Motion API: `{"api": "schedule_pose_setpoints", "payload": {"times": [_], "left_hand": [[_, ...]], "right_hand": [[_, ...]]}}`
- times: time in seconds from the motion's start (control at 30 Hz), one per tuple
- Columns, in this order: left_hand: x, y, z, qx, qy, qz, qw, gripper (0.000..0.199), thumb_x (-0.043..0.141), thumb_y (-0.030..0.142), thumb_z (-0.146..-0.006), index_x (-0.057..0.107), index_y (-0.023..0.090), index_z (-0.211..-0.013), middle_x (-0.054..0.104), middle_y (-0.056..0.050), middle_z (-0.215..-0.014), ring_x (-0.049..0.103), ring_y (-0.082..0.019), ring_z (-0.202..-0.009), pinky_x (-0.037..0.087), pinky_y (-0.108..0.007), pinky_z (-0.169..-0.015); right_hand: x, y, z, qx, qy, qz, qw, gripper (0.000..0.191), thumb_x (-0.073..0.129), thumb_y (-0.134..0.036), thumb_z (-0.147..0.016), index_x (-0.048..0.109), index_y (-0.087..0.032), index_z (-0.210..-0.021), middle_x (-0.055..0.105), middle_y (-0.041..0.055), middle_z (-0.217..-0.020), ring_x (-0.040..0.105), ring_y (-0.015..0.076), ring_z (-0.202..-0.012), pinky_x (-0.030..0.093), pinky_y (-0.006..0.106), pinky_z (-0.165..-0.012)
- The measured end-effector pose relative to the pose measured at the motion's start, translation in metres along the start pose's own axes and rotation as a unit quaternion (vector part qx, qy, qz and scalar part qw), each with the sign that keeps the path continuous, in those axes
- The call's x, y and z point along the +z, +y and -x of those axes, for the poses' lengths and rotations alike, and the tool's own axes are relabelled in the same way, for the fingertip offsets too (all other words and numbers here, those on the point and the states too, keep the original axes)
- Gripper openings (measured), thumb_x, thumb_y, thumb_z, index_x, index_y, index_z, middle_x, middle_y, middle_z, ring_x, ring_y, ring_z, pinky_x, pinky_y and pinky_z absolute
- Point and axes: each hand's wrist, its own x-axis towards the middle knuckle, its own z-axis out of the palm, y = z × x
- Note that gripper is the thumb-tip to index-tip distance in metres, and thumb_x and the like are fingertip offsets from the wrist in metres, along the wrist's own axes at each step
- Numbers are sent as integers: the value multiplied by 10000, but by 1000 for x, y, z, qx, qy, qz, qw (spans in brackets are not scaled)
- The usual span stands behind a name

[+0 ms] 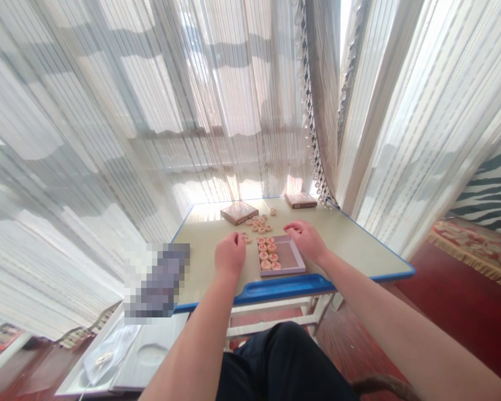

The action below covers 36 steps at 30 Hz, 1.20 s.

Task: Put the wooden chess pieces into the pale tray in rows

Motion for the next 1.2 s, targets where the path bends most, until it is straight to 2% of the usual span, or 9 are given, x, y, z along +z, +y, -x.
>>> {"api": "schedule_pose_setpoints", "payload": {"times": [0.13,0.3,0.47,0.57,0.7,0.87,1.0,1.1,1.2], "left_hand": [[4,4,-8,-5,-2,-35,999,346,327,337,-845,608,178,-721,647,-91,-741,574,-203,-729,356,-280,-643],[9,-2,-20,-67,23,12,997,271,358,202,-786,609,161,-880,644,-118,-927,564,-243,-908,386,-316,-784],[10,-13,-32,-173,7,71,982,320,449,124,-649,608,170,-923,657,-91,-919,583,-246,-881,414,-324,-780],[12,-22,-40,-192,-36,105,975,361,491,142,-606,613,176,-944,671,-74,-891,609,-223,-765,441,-311,-717],[13,-32,-47,-233,-96,210,945,361,477,175,-625,605,167,-962,665,-65,-929,585,-130,-531,460,-255,-554],[10,-30,-42,-146,-131,132,972,319,573,300,-629,628,177,-918,670,-36,-820,579,-124,-552,443,-233,-534],[5,-27,-38,-89,-136,105,981,426,598,367,-635,601,164,-1009,666,-35,-854,599,-148,-680,458,-238,-612],[7,-27,-37,-70,-134,94,984,421,575,387,-671,595,176,-1034,662,-28,-883,593,-151,-716,458,-254,-675],[11,-26,-36,-57,-91,72,992,440,548,359,-705,539,207,-1118,630,-25,-1007,571,-133,-680,451,-271,-695]], "right_hand": [[6,3,-53,29,-24,-1,999,256,430,-195,-730,645,-189,-869,664,32,-919,579,163,-820,425,270,-753],[10,36,-100,49,-8,24,998,257,409,-249,-773,629,-178,-888,663,44,-900,574,173,-842,411,271,-731],[11,64,-99,63,-35,57,996,273,410,-341,-796,615,-174,-729,655,56,-760,566,181,-733,382,275,-643],[14,64,-92,47,-71,72,994,299,408,-377,-806,599,-187,-678,644,48,-702,552,175,-674,358,272,-603],[23,54,-85,11,-111,82,990,324,428,-414,-800,602,-196,-635,640,53,-679,548,188,-680,341,277,-603],[30,50,-83,-12,-124,56,991,348,404,-416,-812,640,-197,-681,650,43,-719,559,181,-722,352,266,-629],[29,52,-85,19,-111,31,993,398,388,-458,-808,670,-192,-719,606,15,-600,545,160,-613,354,257,-564],[26,52,-88,108,-72,-22,991,455,431,-538,-756,653,-184,-574,394,-27,-383,419,131,-432,310,262,-472],[23,52,-90,165,-33,-113,979,513,417,-568,-745,604,-186,-459,217,-54,-348,276,104,-363,263,269,-423]]}}
